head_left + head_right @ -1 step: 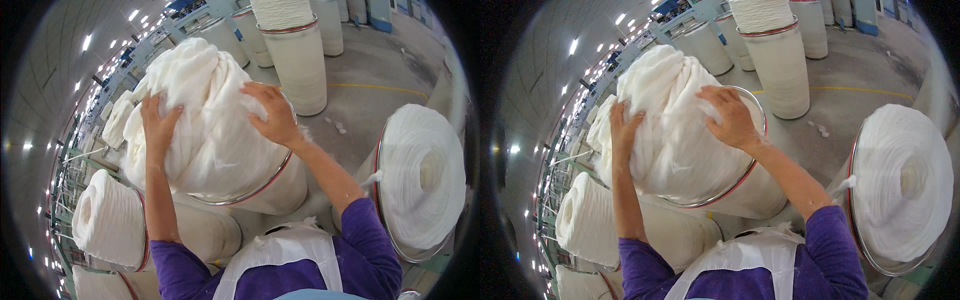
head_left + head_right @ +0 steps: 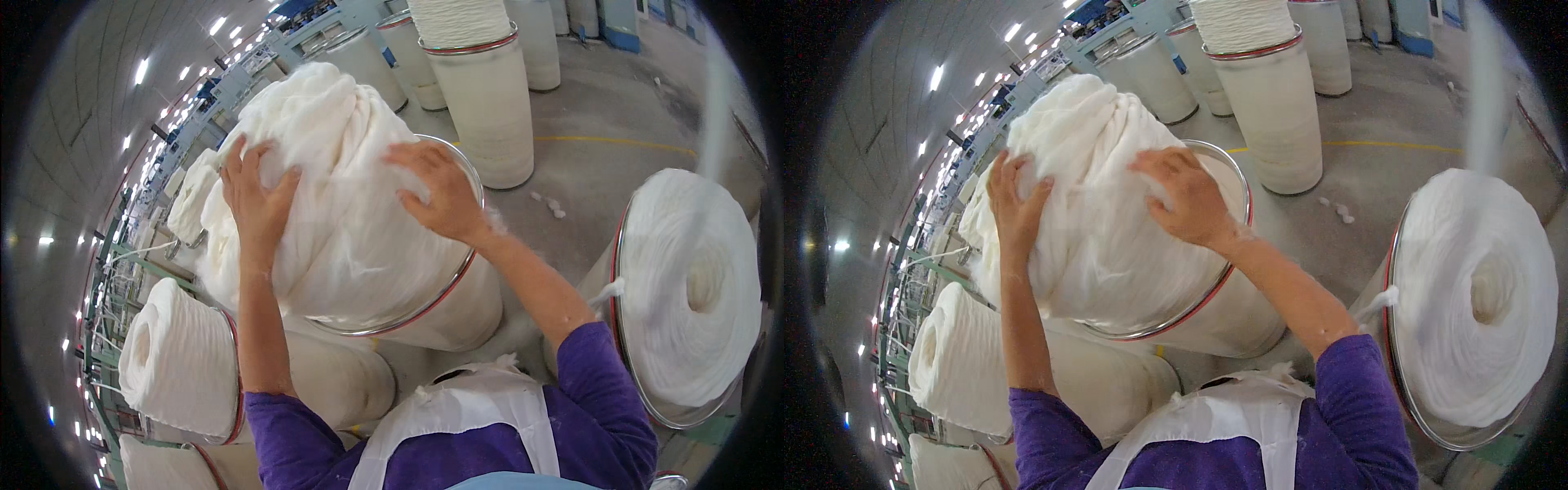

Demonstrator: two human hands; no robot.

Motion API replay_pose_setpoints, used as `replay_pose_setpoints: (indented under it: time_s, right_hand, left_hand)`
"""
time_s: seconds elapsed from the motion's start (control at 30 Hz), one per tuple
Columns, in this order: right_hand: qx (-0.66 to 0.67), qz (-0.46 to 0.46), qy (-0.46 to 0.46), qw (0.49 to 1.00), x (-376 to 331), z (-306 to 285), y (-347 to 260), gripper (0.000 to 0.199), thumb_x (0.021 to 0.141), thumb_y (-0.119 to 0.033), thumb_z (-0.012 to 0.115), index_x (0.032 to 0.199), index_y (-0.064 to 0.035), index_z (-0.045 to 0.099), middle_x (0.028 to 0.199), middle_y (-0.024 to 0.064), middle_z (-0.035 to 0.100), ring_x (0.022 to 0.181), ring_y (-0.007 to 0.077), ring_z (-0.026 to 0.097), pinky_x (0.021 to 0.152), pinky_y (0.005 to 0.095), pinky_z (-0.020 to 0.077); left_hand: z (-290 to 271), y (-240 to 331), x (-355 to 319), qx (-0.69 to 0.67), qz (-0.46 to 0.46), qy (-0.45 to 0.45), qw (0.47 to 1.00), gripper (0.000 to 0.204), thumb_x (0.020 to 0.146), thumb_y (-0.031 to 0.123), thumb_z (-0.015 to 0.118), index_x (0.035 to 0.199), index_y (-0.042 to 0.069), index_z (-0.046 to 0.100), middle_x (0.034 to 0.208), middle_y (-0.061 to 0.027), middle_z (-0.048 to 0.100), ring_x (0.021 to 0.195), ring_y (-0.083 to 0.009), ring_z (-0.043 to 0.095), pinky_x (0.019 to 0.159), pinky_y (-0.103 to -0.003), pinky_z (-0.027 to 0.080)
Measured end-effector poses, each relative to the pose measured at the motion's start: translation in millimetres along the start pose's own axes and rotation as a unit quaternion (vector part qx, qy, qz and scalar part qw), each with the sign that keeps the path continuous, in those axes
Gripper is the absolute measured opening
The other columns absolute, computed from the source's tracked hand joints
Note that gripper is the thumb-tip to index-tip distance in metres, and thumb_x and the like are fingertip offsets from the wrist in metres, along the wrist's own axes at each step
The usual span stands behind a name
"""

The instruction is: The person handles large white textile roving bundles in a factory, lifting and placing them onto cylindrical containers. They use a small wooden stick to guide and secure the roving strands, then move between containers to repeat the process.

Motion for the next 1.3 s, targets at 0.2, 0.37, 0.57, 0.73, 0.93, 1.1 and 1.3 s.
replay_pose_setpoints:
  time_s: [0.2, 0.37, 0.57, 0.73, 0.93, 1.1, 1.3]
  right_hand:
    - [0.022, 0.033, -0.059, 0.997, -21.6, 19.4, -15.8, 0.041, 0.073, -0.001, 0.065, 0.113, -0.0088, 0.061, 0.126, 0.0093, 0.055, 0.117, 0.0324, 0.049, 0.096, 0.0399, 0.0447]
    - [0.042, 0.032, -0.064, 0.997, -25.8, 14.2, -12.2, 0.038, 0.073, -0.001, 0.065, 0.110, -0.0081, 0.062, 0.126, 0.0087, 0.055, 0.116, 0.0304, 0.050, 0.097, 0.0387, 0.0442]
    - [0.122, 0.038, -0.035, 0.991, -24.1, -2.2, -2.6, 0.036, 0.073, -0.002, 0.066, 0.108, -0.0079, 0.064, 0.117, 0.0074, 0.062, 0.108, 0.0268, 0.055, 0.093, 0.0358, 0.0447]
    - [0.143, 0.182, 0.033, 0.972, -1.7, -4.8, 25.6, 0.034, 0.074, -0.002, 0.061, 0.108, -0.0097, 0.064, 0.107, 0.0083, 0.063, 0.101, 0.0286, 0.057, 0.090, 0.0377, 0.0451]
    - [-0.047, 0.120, -0.044, 0.991, 47.1, 13.8, 49.7, 0.042, 0.074, 0.001, 0.049, 0.110, -0.0140, 0.064, 0.115, 0.0073, 0.057, 0.112, 0.0287, 0.051, 0.093, 0.0391, 0.0443]
    - [-0.120, 0.058, -0.090, 0.987, 58.9, 23.9, 43.7, 0.038, 0.075, 0.002, 0.047, 0.105, -0.0111, 0.066, 0.117, 0.0062, 0.057, 0.114, 0.0287, 0.050, 0.098, 0.0377, 0.0415]
    - [-0.024, -0.043, -0.123, 0.991, 45.3, 20.6, 10.6, 0.031, 0.071, 0.003, 0.052, 0.094, -0.0094, 0.069, 0.112, 0.0075, 0.060, 0.110, 0.0291, 0.052, 0.097, 0.0372, 0.0401]
  left_hand:
    - [28.4, 78.4, 27.2, 0.030, 0.144, -0.083, 0.986, 0.032, 0.070, 0.031, 0.074, 0.096, 0.013, 0.070, 0.124, -0.0119, 0.055, 0.120, -0.0317, 0.046, 0.100, -0.048, 0.033]
    - [55.5, 62.9, 37.9, 0.091, 0.065, -0.185, 0.976, 0.031, 0.072, 0.035, 0.071, 0.091, 0.010, 0.073, 0.110, -0.0095, 0.062, 0.108, -0.0281, 0.055, 0.089, -0.045, 0.043]
    - [48.4, 10.6, 40.5, -0.156, -0.148, -0.211, 0.953, 0.030, 0.078, 0.027, 0.066, 0.089, -0.002, 0.066, 0.075, -0.0080, 0.065, 0.069, -0.0167, 0.060, 0.066, -0.029, 0.045]
    - [53.2, -5.3, 28.4, -0.330, -0.257, -0.233, 0.878, 0.024, 0.081, 0.027, 0.066, 0.087, 0.004, 0.068, 0.070, 0.0011, 0.060, 0.063, -0.0080, 0.052, 0.060, -0.024, 0.041]
    - [54.2, -6.9, 25.6, -0.323, -0.250, -0.216, 0.887, 0.024, 0.081, 0.027, 0.065, 0.085, 0.004, 0.067, 0.070, 0.0016, 0.059, 0.062, -0.0072, 0.049, 0.060, -0.023, 0.039]
    - [49.7, -5.5, 25.7, -0.312, -0.247, -0.227, 0.889, 0.024, 0.081, 0.027, 0.065, 0.086, 0.003, 0.068, 0.072, 0.0006, 0.061, 0.064, -0.0075, 0.050, 0.062, -0.022, 0.040]
    - [53.7, -10.7, 24.8, -0.344, -0.258, -0.218, 0.876, 0.023, 0.081, 0.026, 0.065, 0.086, 0.003, 0.068, 0.072, 0.0007, 0.061, 0.065, -0.0067, 0.050, 0.062, -0.022, 0.040]
Point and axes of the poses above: each hand's wrist, its own x-axis towards the middle knuckle, its own z-axis out of the palm, y = z × x, the point moved 1 cm from there along x, towards the middle knuckle
